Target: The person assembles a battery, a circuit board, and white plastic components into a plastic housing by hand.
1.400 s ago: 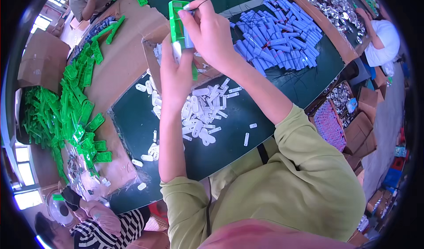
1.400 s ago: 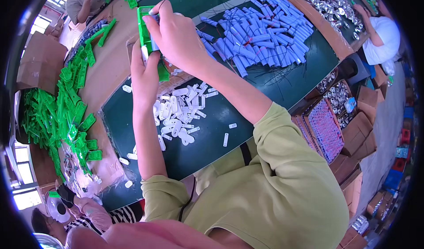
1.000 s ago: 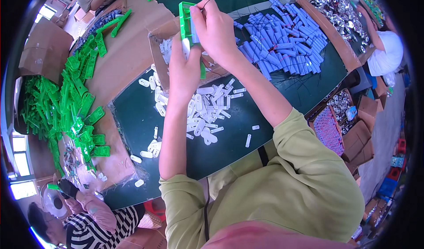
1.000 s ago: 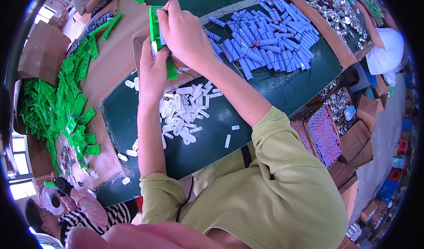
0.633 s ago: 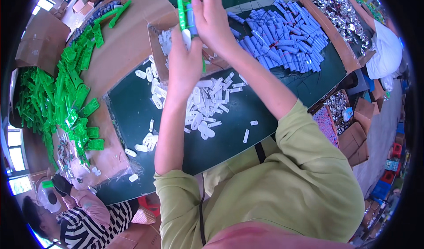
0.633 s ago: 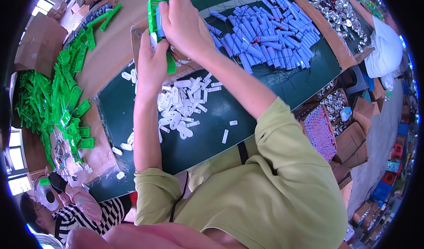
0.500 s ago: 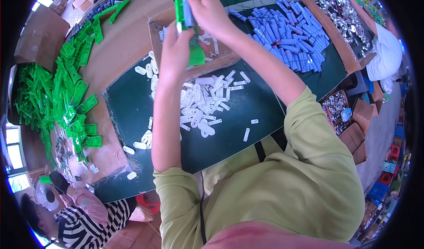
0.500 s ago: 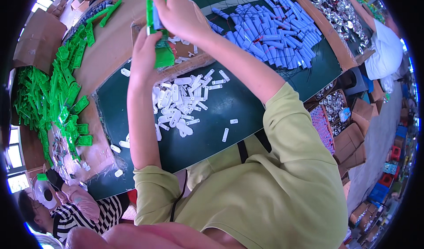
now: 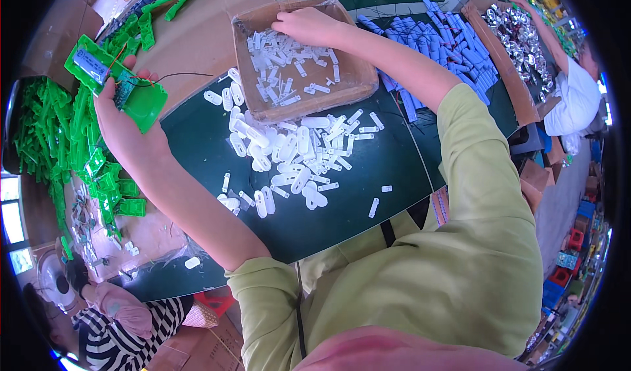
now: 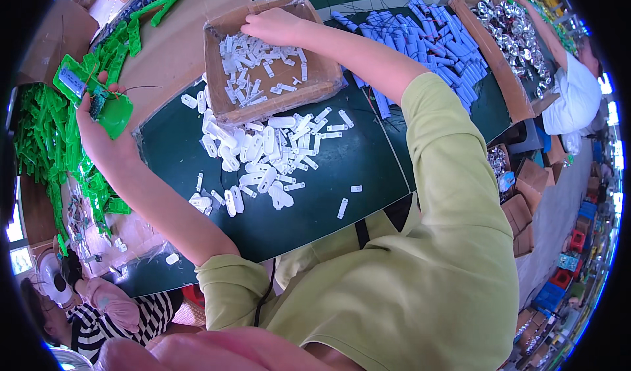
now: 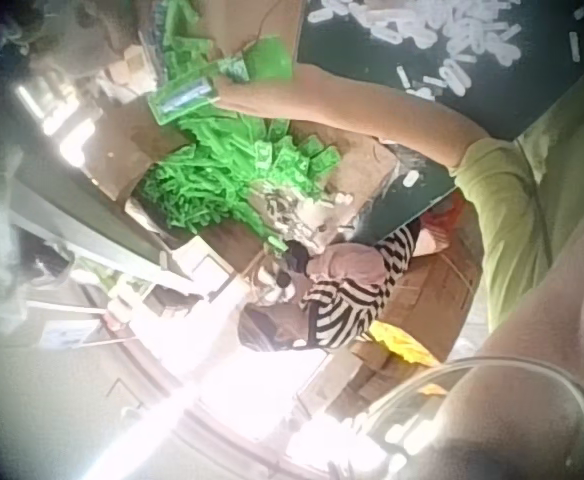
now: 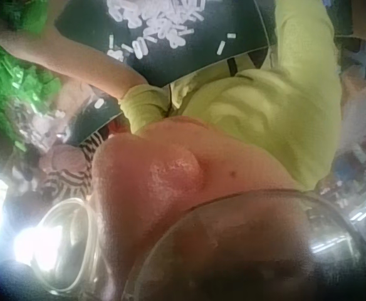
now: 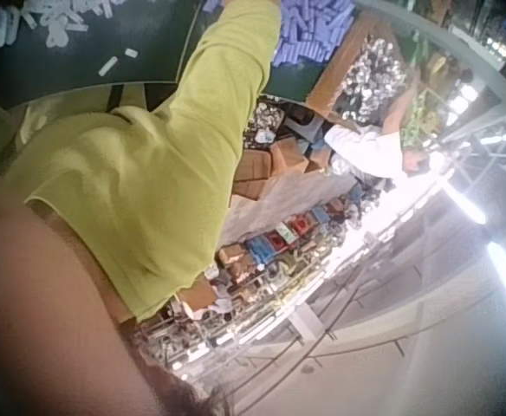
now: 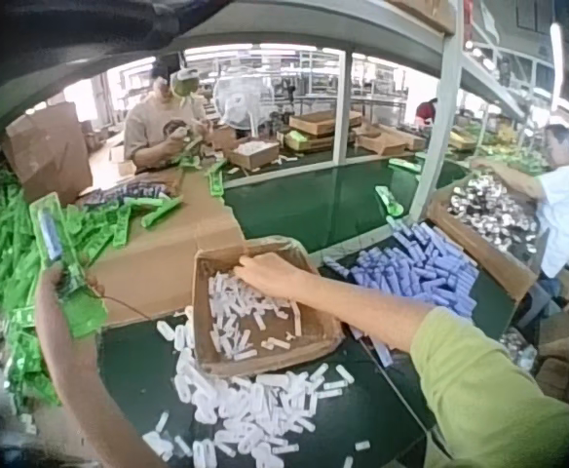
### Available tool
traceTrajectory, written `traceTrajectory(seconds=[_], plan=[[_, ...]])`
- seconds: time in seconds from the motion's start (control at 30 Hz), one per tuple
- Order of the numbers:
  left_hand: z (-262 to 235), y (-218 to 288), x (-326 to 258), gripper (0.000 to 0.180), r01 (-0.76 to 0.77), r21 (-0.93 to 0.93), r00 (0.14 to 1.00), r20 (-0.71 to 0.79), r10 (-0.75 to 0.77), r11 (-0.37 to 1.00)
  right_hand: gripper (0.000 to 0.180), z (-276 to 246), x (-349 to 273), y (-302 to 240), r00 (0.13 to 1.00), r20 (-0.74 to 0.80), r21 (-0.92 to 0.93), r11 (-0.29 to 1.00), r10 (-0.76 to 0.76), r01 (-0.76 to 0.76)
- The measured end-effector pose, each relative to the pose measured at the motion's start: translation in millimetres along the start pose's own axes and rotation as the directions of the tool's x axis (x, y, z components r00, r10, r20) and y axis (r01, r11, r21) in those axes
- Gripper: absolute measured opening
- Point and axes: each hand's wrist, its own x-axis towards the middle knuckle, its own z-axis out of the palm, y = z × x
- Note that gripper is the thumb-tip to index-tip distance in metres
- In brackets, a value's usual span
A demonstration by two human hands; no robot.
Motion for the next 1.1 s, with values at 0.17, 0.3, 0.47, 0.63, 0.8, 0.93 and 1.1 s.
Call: traceTrajectory(seconds=[0.17,0.3,0.47,0.63,0.8,0.93,1.1], plan=[[-3.7,-0.5,0.5,0.031,-0.019,0.040,0.999,0.033,0.017,0.999,0.019,-15.1,-4.2,-15.3,0.979,0.194,0.100,0.991,0.064,-0.084],[9.5,-1.8,-4.1,0.026,-0.033,0.049,0.998,0.052,0.030,0.998,0.024,-11.4,-2.9,-3.7,0.978,0.184,0.135,0.983,0.101,-0.127],[10.8,-10.1,-4.1,0.027,-0.034,0.047,0.994,0.107,0.029,0.998,0.029,-4.9,2.3,-24.9,0.994,-0.102,0.260,0.963,-0.048,0.073],[10.8,-11.3,-3.8,0.027,-0.033,0.083,0.988,0.154,0.020,0.996,0.017,-0.9,-3.4,-10.6,0.999,0.037,0.258,0.965,0.026,-0.035],[13.9,-13.0,-5.9,0.025,-0.020,0.102,0.986,0.166,0.003,0.995,0.015,4.3,-0.3,-5.2,0.996,0.038,0.309,0.948,0.075,-0.084],[10.6,-14.4,-3.0,0.025,-0.012,0.085,0.985,0.171,-0.003,0.996,0.018,-8.3,0.7,-7.6,0.978,0.061,0.564,0.802,0.198,-0.197],[10.6,-9.2,-9.6,0.031,-0.065,0.155,0.968,0.251,0.024,0.986,0.017,-82.7,-16.7,-40.0,0.966,-0.136,0.780,0.625,0.218,-0.031]])
